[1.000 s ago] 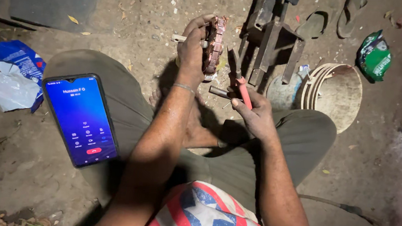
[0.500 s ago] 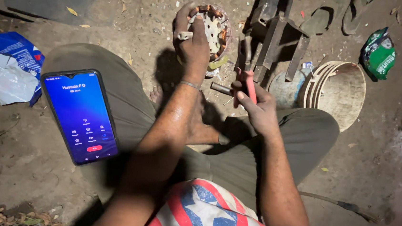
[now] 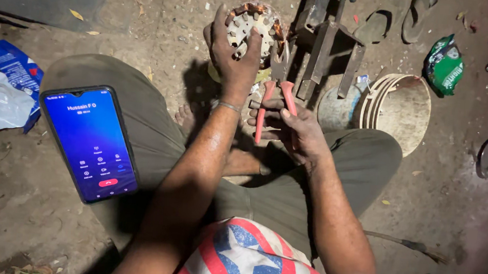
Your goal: The person sits on the ground and uses pliers to pull copper windings from a circular stator component. The person repeatedly grips and extracts wire segments from the stator slots while holding the component steady with the other hand.
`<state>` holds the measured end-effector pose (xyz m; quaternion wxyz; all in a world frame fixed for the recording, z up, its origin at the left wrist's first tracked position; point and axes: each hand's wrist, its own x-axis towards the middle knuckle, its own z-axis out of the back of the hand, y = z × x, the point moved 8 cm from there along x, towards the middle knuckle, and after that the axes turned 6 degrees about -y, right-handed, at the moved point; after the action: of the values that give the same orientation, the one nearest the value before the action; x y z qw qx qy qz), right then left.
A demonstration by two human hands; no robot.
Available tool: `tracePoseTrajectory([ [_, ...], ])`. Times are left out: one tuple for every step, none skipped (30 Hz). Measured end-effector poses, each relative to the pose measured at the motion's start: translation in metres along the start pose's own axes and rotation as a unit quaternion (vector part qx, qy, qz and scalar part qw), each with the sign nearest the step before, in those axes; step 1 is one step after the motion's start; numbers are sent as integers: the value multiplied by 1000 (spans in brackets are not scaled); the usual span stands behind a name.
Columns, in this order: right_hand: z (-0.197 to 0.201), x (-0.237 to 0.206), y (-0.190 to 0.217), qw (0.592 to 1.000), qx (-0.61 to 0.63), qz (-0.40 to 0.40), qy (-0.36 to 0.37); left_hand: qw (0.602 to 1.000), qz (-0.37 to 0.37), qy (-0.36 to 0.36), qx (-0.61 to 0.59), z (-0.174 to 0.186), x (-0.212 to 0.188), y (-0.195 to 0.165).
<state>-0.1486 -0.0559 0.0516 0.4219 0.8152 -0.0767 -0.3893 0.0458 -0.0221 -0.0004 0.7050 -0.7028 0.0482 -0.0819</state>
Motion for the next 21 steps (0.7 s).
tracePoseTrajectory([
  [-1, -1, 1, 1000, 6, 2, 2, 1000, -8, 2, 2, 0, -1, -2],
  [-2, -1, 2, 1000, -9, 4, -2, 1000, -17, 5, 4, -1, -1, -5],
  [-1, -2, 3, 1000, -23, 7, -5, 1000, -27, 8, 5, -1, -2, -7],
  [-1, -2, 4, 999, -36, 9, -9, 999, -47, 6, 2, -2, -3, -11],
  [-1, -2, 4, 999, -41, 11, -9, 998, -66, 4, 0, -1, -4, -15],
  [-1, -3, 5, 999, -47, 13, -9, 996, -84, 2, -3, -1, -5, -19],
  [0, -3, 5, 998, -53, 15, -10, 996, -94, 8, -2, -1, -6, -21],
  [2, -3, 5, 999, -49, 15, -15, 995, -103, 13, -2, -2, -7, -23],
  [3, -3, 5, 999, -46, 15, -19, 993, -113, 18, -2, -2, -7, -25],
  [5, -3, 4, 999, -42, 15, -23, 995, -101, 27, -10, -3, -7, -24],
  [6, -3, 3, 998, -43, 16, -31, 995, -89, 36, -19, -4, -7, -23],
  [8, -2, 2, 998, -44, 16, -40, 996, -76, 46, -27, -5, -6, -21],
  [9, -2, 1, 998, -44, 15, -49, 995, -90, 42, -16, -5, -6, -24],
  [9, -1, 0, 998, -38, 14, -56, 994, -105, 39, -7, -4, -6, -26],
  [9, -1, -1, 997, -32, 14, -63, 992, -119, 36, 2, -4, -6, -29],
  [10, -1, -2, 997, -26, 14, -71, 992, -121, 40, -2, -5, -6, -29],
  [11, -2, -4, 997, -16, 6, -77, 992, -122, 45, -7, -5, -7, -29],
  [11, -1, -6, 997, -6, -2, -82, 991, -124, 48, -11, -6, -7, -29],
  [13, -2, -9, 996, 3, -11, -86, 991, -124, 50, -11, -6, -8, -28],
  [10, -1, -10, 998, 11, -14, -62, 991, -124, 52, -11, -7, -8, -26],
  [8, -1, -11, 999, 20, -17, -38, 991, -124, 53, -11, -8, -9, -22],
])
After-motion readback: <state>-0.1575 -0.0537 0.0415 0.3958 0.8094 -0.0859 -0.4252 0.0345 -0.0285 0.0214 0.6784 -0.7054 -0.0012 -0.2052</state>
